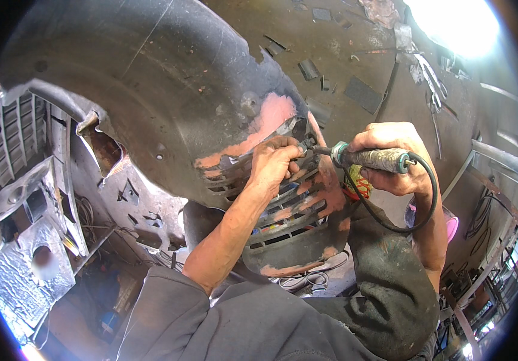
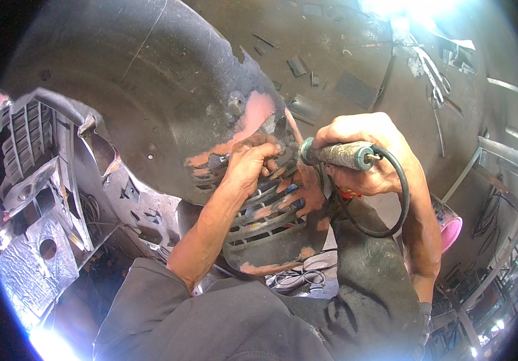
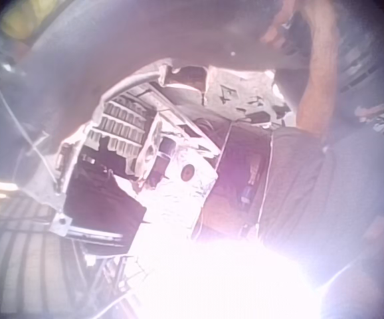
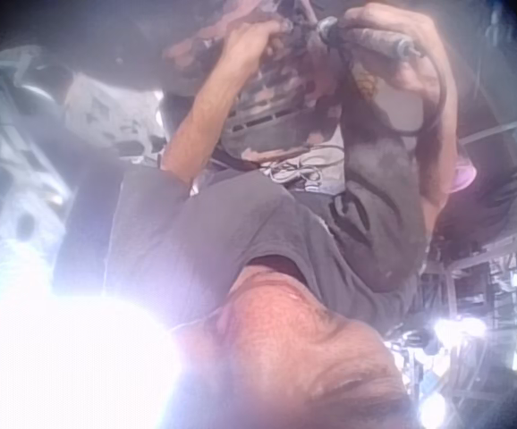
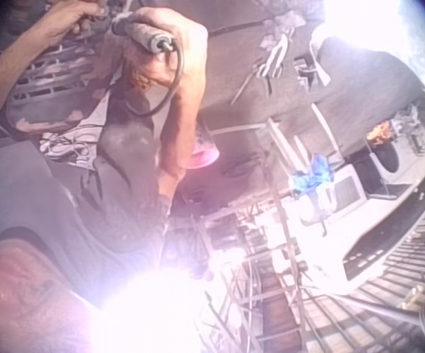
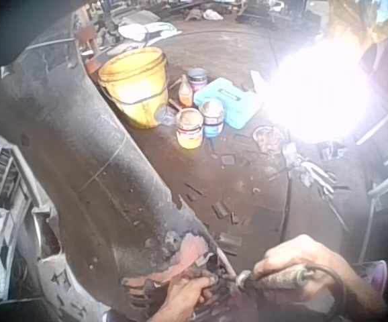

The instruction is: The person uses a handheld welding torch to weld a large, dark metal part with a slatted grille. They hold the part with one hand and apply the torch with the other, moving along the seams and edges of the grille area.

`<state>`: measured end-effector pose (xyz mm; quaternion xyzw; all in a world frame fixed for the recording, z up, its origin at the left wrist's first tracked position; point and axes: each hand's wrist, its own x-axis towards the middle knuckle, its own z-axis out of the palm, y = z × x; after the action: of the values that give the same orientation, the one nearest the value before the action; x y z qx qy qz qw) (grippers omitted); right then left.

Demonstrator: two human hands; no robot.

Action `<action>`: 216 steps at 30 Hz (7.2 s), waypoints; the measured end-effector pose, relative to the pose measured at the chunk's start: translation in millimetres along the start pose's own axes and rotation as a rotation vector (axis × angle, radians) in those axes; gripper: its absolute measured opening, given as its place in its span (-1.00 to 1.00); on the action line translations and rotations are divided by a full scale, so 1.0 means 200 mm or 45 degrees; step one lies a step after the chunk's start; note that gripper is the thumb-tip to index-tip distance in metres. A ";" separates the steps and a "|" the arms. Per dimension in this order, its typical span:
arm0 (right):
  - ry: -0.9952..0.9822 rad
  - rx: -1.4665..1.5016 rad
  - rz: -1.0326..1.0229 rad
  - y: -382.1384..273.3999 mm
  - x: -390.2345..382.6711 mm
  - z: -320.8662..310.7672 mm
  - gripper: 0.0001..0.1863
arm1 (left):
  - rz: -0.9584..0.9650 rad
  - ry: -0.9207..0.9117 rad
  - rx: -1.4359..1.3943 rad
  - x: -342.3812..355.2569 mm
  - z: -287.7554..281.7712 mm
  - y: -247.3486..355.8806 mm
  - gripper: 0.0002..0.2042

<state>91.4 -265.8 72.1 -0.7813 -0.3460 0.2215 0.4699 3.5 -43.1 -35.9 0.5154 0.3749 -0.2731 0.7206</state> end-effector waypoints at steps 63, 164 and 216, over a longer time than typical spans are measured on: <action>0.649 0.148 1.086 -0.93 -1.08 0.04 -0.50 | 0.199 0.269 -0.681 -0.92 -1.16 -0.43 -0.76; 0.101 -0.704 0.042 -0.41 -0.37 0.30 -0.52 | 1.667 -0.248 1.316 0.85 -0.06 -0.04 -0.84; 0.603 -0.984 0.247 -0.52 -0.59 0.24 -0.47 | 1.812 0.122 1.750 0.84 0.30 -0.23 -0.65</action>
<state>-53.7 -293.7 144.6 -0.9570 -0.2117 -0.0653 0.1872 78.8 -115.5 -187.5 0.9371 -0.2333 0.0865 0.2450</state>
